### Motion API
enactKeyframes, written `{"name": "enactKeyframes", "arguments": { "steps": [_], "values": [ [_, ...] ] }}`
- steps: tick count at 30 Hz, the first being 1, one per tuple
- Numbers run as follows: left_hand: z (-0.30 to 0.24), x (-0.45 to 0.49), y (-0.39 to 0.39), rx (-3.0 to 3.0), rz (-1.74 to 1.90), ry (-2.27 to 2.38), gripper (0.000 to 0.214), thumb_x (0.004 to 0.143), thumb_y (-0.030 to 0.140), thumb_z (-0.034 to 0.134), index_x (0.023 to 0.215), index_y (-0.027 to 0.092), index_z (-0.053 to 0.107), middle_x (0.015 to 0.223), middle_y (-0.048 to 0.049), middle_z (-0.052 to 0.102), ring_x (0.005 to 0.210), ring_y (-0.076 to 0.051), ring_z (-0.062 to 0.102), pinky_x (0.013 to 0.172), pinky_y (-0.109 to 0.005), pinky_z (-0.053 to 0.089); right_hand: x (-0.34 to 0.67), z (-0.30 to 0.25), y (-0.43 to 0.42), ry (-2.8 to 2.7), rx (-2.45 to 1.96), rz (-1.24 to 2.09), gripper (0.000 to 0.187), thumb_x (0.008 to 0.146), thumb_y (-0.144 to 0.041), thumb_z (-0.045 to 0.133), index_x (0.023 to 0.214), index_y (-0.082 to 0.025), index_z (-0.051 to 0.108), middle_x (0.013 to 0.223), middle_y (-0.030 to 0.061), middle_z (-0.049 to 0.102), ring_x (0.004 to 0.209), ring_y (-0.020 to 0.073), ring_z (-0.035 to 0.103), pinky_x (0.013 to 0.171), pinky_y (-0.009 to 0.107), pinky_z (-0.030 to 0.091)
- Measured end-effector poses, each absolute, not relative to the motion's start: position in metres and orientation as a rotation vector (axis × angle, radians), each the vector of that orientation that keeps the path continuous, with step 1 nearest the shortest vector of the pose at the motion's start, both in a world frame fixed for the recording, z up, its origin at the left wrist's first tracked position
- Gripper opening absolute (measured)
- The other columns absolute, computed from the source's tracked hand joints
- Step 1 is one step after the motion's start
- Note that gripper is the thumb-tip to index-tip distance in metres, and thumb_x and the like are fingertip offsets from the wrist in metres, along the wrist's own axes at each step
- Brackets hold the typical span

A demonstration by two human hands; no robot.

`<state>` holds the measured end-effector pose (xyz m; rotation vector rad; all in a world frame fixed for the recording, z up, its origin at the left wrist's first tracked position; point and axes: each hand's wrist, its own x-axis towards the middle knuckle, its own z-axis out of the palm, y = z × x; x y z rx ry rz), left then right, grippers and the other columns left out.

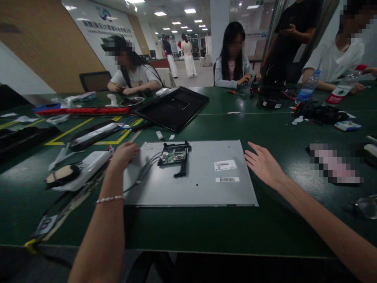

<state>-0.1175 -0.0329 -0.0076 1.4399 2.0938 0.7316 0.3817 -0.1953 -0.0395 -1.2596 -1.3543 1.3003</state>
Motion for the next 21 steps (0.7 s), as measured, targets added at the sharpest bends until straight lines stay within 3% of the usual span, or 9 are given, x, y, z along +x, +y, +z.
{"name": "enactKeyframes", "arguments": {
  "steps": [4, 12, 17, 21],
  "values": [
    [-0.006, -0.116, -0.031, 1.287, 0.78, 2.019, 0.044, 0.092, 0.039, 0.049, 0.127, 0.014, 0.045, 0.116, -0.0137, 0.063, 0.095, -0.016, 0.061, 0.08, -0.028, 0.047, 0.387, -0.036, -0.199, -1.305, -1.301, 1.308, 0.081, 0.088, -0.068, 0.009, 0.156, -0.028, -0.01, 0.16, 0.0098, 0.027, 0.143, 0.0255, 0.032, 0.111, 0.052, 0.035],
    [0.003, -0.104, -0.038, 1.252, 0.723, 1.926, 0.046, 0.093, 0.041, 0.051, 0.132, 0.019, 0.043, 0.124, -0.0125, 0.059, 0.099, -0.017, 0.059, 0.077, -0.029, 0.048, 0.389, -0.019, -0.21, -0.968, -1.282, 1.343, 0.081, 0.086, -0.066, 0.036, 0.154, -0.032, 0.009, 0.162, 0.0093, 0.018, 0.144, 0.0295, 0.029, 0.114, 0.052, 0.028],
    [0.006, -0.084, -0.042, 1.328, 0.585, 1.968, 0.059, 0.089, 0.044, 0.055, 0.14, 0.019, 0.039, 0.131, -0.0166, 0.054, 0.103, -0.022, 0.058, 0.075, -0.032, 0.049, 0.398, -0.016, -0.213, -1.112, -1.445, 1.242, 0.082, 0.083, -0.06, 0.053, 0.152, -0.03, 0.022, 0.16, 0.0107, 0.023, 0.144, 0.0322, 0.029, 0.116, 0.052, 0.026],
    [0.029, -0.057, -0.064, 1.527, 0.465, 2.061, 0.06, 0.086, 0.041, 0.058, 0.137, 0.011, 0.046, 0.128, -0.0199, 0.058, 0.1, -0.028, 0.062, 0.08, -0.04, 0.051, 0.411, 0.007, -0.221, -1.334, -1.572, 1.083, 0.077, 0.081, -0.052, 0.063, 0.149, -0.032, 0.033, 0.157, 0.0095, 0.031, 0.141, 0.0371, 0.032, 0.113, 0.062, 0.024]
  ]
}}
